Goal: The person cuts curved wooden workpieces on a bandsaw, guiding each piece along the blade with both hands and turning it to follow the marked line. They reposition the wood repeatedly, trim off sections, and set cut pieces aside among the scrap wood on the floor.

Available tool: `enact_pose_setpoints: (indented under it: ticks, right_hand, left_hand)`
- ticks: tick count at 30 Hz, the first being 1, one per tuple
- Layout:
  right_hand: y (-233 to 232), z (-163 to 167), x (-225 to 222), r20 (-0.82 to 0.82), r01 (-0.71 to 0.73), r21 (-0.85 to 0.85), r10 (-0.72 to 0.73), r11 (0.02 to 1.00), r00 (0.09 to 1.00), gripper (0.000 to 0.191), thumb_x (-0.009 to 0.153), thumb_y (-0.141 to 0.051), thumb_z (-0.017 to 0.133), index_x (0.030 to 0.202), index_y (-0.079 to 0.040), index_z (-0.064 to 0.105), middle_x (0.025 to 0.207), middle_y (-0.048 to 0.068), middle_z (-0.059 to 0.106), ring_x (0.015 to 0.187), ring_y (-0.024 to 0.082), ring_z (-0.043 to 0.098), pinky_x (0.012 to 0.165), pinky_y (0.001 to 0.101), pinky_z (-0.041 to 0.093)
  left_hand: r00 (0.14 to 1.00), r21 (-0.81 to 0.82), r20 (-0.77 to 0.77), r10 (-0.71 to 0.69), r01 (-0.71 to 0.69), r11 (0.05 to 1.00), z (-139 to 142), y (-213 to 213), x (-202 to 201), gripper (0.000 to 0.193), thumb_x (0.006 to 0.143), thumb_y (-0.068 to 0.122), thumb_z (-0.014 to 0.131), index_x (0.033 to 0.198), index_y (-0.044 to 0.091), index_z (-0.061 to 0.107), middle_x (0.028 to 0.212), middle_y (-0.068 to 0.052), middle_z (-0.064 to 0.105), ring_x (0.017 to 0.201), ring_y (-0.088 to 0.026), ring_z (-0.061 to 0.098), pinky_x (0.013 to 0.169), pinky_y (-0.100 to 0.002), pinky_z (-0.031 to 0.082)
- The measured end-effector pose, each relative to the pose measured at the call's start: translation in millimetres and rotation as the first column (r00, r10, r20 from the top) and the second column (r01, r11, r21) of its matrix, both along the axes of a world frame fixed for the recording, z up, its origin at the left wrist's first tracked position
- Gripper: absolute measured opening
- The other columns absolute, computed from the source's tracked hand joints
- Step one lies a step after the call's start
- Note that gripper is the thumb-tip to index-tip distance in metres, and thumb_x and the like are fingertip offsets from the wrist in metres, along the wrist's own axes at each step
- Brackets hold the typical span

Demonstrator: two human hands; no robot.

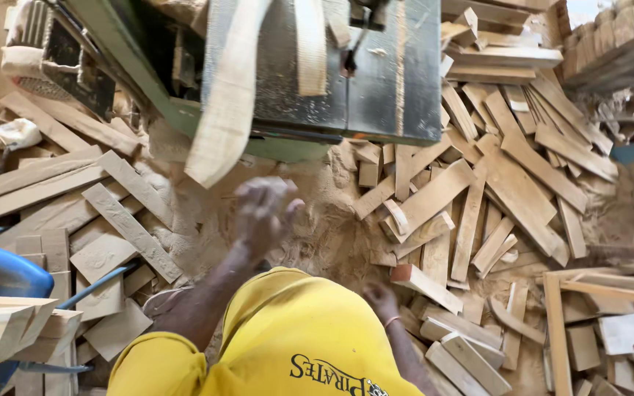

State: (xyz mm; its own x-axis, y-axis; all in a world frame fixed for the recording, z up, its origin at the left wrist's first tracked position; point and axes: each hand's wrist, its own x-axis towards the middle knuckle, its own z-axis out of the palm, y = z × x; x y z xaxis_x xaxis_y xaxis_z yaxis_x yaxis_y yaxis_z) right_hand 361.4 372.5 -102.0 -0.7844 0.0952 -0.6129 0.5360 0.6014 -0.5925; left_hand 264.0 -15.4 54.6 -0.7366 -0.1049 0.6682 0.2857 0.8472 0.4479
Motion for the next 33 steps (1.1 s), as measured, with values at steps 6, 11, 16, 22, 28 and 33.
enact_pose_setpoints:
  ticks: [6, 11, 16, 22, 28, 33]
  right_hand:
    - [-51.6, 39.0, -119.4, -0.363, -0.127, -0.066, 0.095, 0.990, 0.927, 0.054, 0.091, -0.039, 0.073, 0.129, 0.000, 0.068, 0.116, 0.016, 0.078, 0.104, 0.024, 0.074, 0.091, 0.0348, 0.058]
    - [-192.5, 83.5, -165.0, -0.189, -0.304, -0.521, 0.239, 0.797, 0.952, 0.084, 0.090, -0.055, 0.067, 0.151, -0.002, 0.046, 0.138, 0.021, 0.065, 0.125, 0.029, 0.068, 0.107, 0.0435, 0.056]
    - [-279.8, 119.8, -174.4, 0.052, 0.014, -0.934, 0.097, 0.358, 0.994, 0.090, 0.089, -0.049, 0.071, 0.154, -0.005, 0.029, 0.140, 0.023, 0.059, 0.123, 0.030, 0.065, 0.102, 0.0450, 0.059]
    - [-220.4, 131.8, -166.0, 0.114, 0.118, -0.932, -0.031, 0.344, 0.993, 0.076, 0.095, -0.026, 0.074, 0.154, 0.002, 0.036, 0.130, 0.019, 0.063, 0.111, 0.026, 0.067, 0.083, 0.0341, 0.061]
    - [-93.6, 117.8, -87.5, 0.148, 0.309, -0.746, -0.305, 0.590, 0.941, 0.089, 0.082, -0.029, 0.080, 0.153, 0.003, 0.039, 0.134, 0.017, 0.063, 0.118, 0.024, 0.064, 0.092, 0.0338, 0.060]
    - [-11.6, 87.2, -15.8, 0.154, 0.382, -0.650, -0.379, 0.656, 0.913, 0.091, 0.076, -0.029, 0.083, 0.150, 0.004, 0.043, 0.129, 0.022, 0.065, 0.114, 0.029, 0.067, 0.091, 0.0397, 0.060]
  left_hand:
    - [0.787, -0.192, 0.544, 0.291, -0.220, 0.956, 32.0, -129.2, -46.1, 0.135, 0.058, 0.067, 0.091, 0.153, 0.001, 0.021, 0.136, -0.029, 0.055, 0.120, -0.040, 0.054, 0.096, -0.055, 0.045]
    - [0.548, 0.014, 0.831, 0.095, -0.191, 0.981, 37.5, -121.8, -50.9, 0.126, 0.074, 0.051, 0.085, 0.161, -0.002, 0.010, 0.125, -0.026, 0.061, 0.094, -0.034, 0.071, 0.075, -0.042, 0.061]
    - [0.425, 0.158, 0.898, -0.114, -0.071, 0.985, 38.3, -69.6, -27.3, 0.133, 0.076, 0.057, 0.082, 0.156, -0.011, 0.001, 0.127, -0.026, 0.058, 0.096, -0.031, 0.072, 0.078, -0.040, 0.062]
    - [0.538, 0.750, 0.592, -0.600, -0.095, 0.655, -17.2, -79.2, -34.4, 0.087, 0.083, 0.048, 0.074, 0.150, -0.001, 0.048, 0.126, -0.019, 0.074, 0.107, -0.022, 0.074, 0.095, -0.036, 0.059]
    - [0.491, 0.910, 0.357, -0.795, -0.375, 0.177, -79.3, -58.3, -86.5, 0.078, 0.088, 0.046, 0.070, 0.148, 0.003, 0.046, 0.131, -0.014, 0.065, 0.110, -0.020, 0.066, 0.095, -0.039, 0.054]
    - [0.477, 0.963, 0.220, -0.851, -0.244, 0.113, -77.7, 19.3, -93.0, 0.072, 0.085, 0.045, 0.077, 0.134, -0.004, 0.054, 0.122, -0.016, 0.069, 0.108, -0.022, 0.070, 0.094, -0.039, 0.059]
